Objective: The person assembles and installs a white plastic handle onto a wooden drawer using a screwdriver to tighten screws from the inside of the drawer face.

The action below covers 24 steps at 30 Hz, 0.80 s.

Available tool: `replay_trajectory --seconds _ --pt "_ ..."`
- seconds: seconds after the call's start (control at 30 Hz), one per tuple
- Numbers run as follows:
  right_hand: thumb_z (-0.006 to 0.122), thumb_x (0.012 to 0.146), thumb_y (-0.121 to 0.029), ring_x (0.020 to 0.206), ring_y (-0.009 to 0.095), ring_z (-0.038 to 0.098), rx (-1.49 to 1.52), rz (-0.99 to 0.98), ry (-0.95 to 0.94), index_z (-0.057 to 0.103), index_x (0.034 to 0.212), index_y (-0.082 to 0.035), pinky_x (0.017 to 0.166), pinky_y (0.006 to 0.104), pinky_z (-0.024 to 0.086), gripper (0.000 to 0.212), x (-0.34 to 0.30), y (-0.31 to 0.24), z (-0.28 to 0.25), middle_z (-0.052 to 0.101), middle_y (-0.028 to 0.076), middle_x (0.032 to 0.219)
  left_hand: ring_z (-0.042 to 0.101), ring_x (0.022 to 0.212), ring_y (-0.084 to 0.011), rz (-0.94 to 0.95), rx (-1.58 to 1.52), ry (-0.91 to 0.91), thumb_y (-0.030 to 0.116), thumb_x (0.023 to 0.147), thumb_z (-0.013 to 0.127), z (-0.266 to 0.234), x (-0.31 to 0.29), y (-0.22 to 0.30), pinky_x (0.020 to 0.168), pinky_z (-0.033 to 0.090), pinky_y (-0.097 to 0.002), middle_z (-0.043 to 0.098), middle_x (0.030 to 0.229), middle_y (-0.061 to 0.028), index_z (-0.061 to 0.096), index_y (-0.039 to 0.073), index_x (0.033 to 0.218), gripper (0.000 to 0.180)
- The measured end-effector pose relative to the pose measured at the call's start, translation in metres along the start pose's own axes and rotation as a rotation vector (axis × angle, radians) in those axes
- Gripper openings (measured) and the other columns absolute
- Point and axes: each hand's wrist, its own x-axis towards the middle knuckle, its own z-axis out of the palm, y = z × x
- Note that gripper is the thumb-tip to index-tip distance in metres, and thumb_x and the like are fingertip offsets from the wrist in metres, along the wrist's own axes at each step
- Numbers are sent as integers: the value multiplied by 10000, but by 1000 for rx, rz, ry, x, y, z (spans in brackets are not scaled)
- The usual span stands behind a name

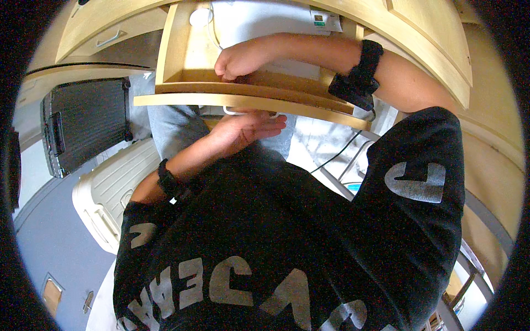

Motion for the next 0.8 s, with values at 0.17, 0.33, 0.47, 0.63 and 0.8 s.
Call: replay_trajectory --seconds 0.17,0.33,0.47,0.63,0.8 --pt "503 853 -101 573 77 412 -33 -10 -2 508 735 -25 532 285 357 140 2 0 2 451 -35 611 562 1100 -357 -80 54 50 123 904 536 6 -5 4 978 458 -441 559 1141 -258 461 -101 1161 349" --pt "497 867 -110 564 88 405 -27 -1 0 510 731 -26 536 287 358 161 1 2 2 460 -26 610 552 1112 -358 -92 40 48 118 900 502 8 -7 4 987 450 -447 542 1162 -269 449 -92 1165 343" --pt "505 895 -146 591 112 492 -55 59 53 561 796 4 587 291 420 188 -25 2 1 538 16 650 544 1122 -361 -96 -2 51 108 901 485 9 -7 2 1001 438 -449 540 1162 -274 445 -80 1152 317" --pt "545 880 -122 701 150 606 -24 257 26 625 916 49 693 294 492 193 -77 7 7 641 85 770 546 1123 -356 -57 -45 12 104 911 476 5 -7 -2 1007 438 -445 539 1166 -267 450 -76 1143 296" --pt "597 833 -40 777 151 625 -63 181 80 652 974 45 744 276 498 173 -91 20 15 683 103 881 554 1115 -345 -53 8 82 97 920 493 13 -6 0 989 457 -435 548 1153 -252 439 -87 1177 320"
